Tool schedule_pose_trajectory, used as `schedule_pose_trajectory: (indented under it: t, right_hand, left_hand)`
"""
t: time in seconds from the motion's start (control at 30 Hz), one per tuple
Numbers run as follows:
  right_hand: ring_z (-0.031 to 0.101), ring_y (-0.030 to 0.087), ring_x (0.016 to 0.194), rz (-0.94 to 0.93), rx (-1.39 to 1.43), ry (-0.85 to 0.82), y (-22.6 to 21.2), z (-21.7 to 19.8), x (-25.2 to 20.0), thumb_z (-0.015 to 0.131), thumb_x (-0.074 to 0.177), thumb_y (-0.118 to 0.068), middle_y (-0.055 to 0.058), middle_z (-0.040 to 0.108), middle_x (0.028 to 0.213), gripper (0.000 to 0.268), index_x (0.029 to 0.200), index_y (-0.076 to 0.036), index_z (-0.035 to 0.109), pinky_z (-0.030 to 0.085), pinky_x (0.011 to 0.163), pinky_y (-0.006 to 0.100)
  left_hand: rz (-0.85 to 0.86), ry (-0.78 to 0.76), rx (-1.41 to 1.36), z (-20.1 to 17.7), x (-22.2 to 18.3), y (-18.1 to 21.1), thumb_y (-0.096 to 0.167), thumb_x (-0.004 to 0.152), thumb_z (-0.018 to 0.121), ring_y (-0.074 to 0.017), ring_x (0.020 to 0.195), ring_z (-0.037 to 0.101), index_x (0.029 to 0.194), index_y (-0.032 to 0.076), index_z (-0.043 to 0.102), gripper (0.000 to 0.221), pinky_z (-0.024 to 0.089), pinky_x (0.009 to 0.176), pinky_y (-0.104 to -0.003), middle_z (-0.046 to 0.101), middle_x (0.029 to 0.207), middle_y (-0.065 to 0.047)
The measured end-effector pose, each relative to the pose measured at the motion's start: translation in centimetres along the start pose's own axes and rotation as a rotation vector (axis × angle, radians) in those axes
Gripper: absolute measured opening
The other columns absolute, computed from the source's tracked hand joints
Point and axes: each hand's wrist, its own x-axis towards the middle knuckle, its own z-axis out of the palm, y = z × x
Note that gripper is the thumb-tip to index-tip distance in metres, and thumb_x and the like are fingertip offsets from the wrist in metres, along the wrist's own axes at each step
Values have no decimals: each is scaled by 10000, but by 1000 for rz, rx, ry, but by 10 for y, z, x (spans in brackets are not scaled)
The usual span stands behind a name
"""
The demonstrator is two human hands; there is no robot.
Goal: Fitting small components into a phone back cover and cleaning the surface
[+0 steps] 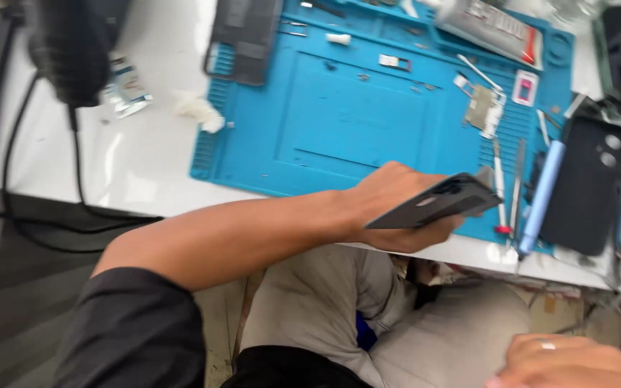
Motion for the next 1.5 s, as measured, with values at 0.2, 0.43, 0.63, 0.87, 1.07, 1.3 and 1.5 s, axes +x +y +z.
schedule_pose_trajectory:
  t: [0.2,0.43,0.63,0.87,1.07,1.3,1.5]
  right_hand:
    - [494,156,1328,74,-648,-366,-114,89,169,443,877,-236,-105,482,1457,609,1463,-399,408,424,1093,394]
    - [592,411,1186,-44,-1243,240,-100,186,368,469,945,-157,257,417,1564,476,1405,-231,565,515,741,420]
    - [607,297,676,-549,-893,441,-76,184,348,622,774,74,115,572,786,128,747,-51,619,408,431,354]
    - [553,397,1159,-280,-423,687,-129,63,144,483,1050,122,242,520,1275,247,1282,40,506,497,994,421]
    - [513,329,1332,-89,-442,641,-54,-75,143,502,1135,-24,252,393,1521,359,1475,82,459,539,1028,358]
    - [701,272,884,-183,-747,445,33,-41,261,784,935,-62,130,752,996,140,1068,-20,779,543,787,402]
    - [680,283,857,-305,-651,495,38,-22,283,735,974,-17,172,731,965,136,1103,25,746,551,753,389]
  left_hand:
    - [-193,0,-230,6,-2,-12,486,958,419,-259,758,737,1128,327,684,353,522,572,-382,805,906,83]
    - [23,94,-214,9,-2,-11,459,936,449,-296,568,640,880,202,550,282,492,505,-432,634,790,9]
    - [206,127,14,15,-7,-10,366,940,443,-323,516,577,799,157,468,254,470,490,-490,504,792,6]
    - [380,-90,175,31,-14,-17,195,877,632,-278,484,468,908,127,564,101,325,427,-442,530,824,-60]
    - [473,-165,230,37,-9,-22,270,827,594,-354,505,578,826,123,594,147,386,392,-500,605,788,-81]
    - [457,-171,161,34,-10,-19,321,829,583,-376,506,588,808,117,633,211,375,396,-517,641,789,-71]
    - [419,-186,112,34,-8,-17,364,852,542,-372,513,603,788,123,634,266,382,395,-519,628,754,-50]
